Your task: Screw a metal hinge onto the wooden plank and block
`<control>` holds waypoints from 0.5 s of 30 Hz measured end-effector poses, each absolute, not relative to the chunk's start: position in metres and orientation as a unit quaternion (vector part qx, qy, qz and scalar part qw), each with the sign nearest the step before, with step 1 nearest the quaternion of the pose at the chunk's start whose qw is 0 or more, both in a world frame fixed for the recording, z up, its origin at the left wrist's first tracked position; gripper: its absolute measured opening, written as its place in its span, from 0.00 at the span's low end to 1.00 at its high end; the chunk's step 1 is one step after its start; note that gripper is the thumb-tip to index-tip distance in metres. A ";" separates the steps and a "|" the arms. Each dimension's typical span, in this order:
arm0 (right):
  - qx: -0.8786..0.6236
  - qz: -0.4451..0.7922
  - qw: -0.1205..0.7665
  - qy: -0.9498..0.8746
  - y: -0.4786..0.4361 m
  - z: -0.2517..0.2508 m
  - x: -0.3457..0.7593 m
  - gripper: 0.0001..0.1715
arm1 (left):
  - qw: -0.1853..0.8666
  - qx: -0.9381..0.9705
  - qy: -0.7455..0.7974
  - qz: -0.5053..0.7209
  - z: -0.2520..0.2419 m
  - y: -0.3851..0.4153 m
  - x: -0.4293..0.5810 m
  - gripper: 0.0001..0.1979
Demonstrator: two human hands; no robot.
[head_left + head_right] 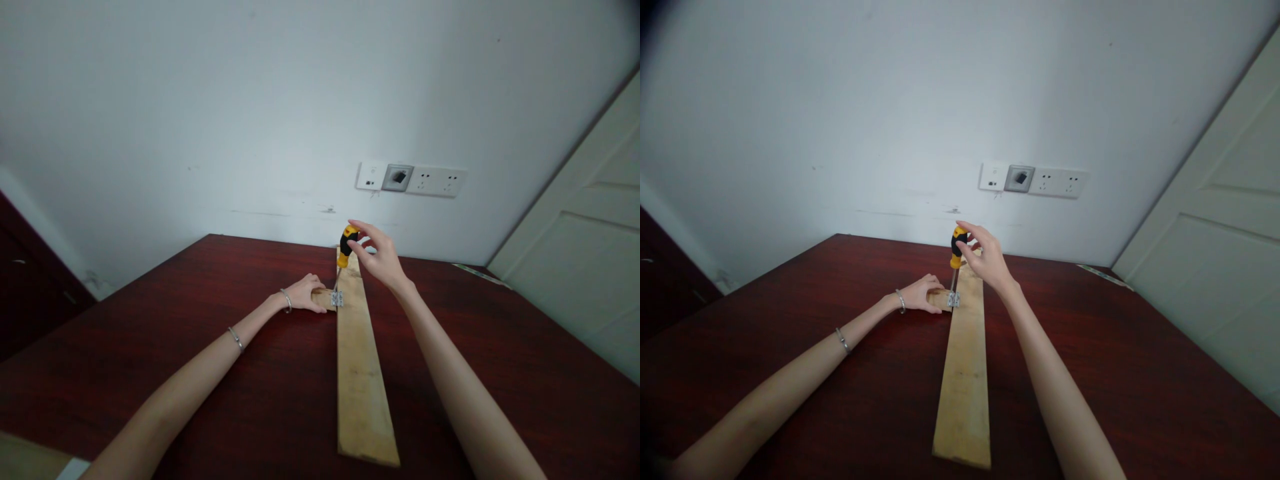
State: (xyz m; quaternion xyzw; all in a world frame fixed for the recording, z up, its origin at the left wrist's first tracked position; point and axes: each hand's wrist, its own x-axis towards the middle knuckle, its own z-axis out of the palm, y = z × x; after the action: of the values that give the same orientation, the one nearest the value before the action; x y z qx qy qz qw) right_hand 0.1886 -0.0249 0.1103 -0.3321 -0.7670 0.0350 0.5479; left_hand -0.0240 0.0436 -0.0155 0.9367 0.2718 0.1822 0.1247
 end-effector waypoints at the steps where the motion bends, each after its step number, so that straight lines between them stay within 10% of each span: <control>1: -0.333 0.035 0.553 -0.763 -0.024 0.109 0.188 0.22 | 0.126 0.936 0.272 0.184 -0.015 0.043 -0.024 0.33; 15: -0.323 0.090 0.553 -0.763 -0.022 0.103 0.186 0.26 | 0.134 0.931 0.276 0.196 -0.013 0.040 -0.023 0.34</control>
State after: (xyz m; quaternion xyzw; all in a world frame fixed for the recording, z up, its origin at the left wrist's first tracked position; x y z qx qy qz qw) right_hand 0.1864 -0.0215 0.1032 -0.3227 -0.7628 0.0902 0.5530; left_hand -0.0230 0.0403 -0.0126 0.9314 0.2757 0.1960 0.1344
